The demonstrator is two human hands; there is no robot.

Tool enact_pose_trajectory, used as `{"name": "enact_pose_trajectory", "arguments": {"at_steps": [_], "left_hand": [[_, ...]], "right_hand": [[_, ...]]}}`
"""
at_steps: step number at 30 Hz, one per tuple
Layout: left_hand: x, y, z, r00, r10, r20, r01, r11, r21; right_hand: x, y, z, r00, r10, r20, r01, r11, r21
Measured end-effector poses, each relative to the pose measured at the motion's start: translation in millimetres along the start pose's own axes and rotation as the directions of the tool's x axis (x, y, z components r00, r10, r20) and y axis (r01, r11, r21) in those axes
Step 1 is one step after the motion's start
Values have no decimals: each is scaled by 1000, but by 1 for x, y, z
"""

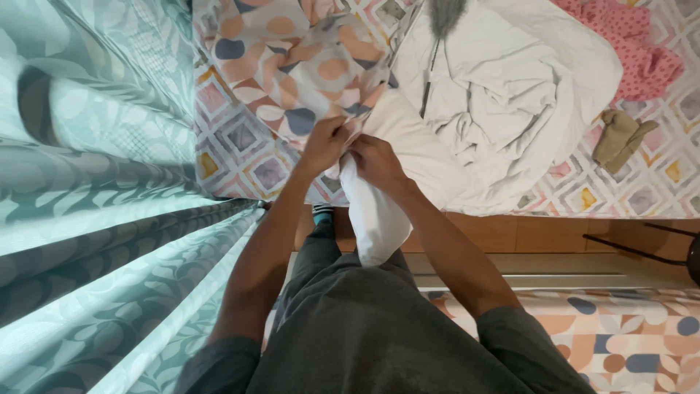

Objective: Putting a pillowcase onto a pillow on a bed.

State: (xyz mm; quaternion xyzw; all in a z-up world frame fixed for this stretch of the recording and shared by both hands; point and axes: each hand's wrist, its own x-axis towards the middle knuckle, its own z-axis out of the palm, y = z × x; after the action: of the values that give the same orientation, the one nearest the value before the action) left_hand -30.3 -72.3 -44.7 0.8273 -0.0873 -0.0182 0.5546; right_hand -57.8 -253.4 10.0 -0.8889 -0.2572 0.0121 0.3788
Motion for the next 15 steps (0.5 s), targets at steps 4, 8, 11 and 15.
{"name": "enact_pose_trajectory", "arguments": {"at_steps": [4, 8, 11, 15], "left_hand": [[-35, -19, -8, 980, -181, 88, 198, 948, -248], [-38, -23, -4, 986, -146, 80, 158, 973, -170], [-33, 10, -9, 965, -260, 38, 262, 934, -242], [-45, 51, -16, 984, -173, 28, 173, 985, 19]], "right_hand": [[-9, 10, -14, 980, 187, -66, -171, 966, 192], [10, 20, -18, 982, 167, -87, -141, 957, 253], [28, 32, 0, 990, -78, -115, 93, 988, 127], [32, 48, 16, 987, -118, -112, 101, 984, -149]]}}
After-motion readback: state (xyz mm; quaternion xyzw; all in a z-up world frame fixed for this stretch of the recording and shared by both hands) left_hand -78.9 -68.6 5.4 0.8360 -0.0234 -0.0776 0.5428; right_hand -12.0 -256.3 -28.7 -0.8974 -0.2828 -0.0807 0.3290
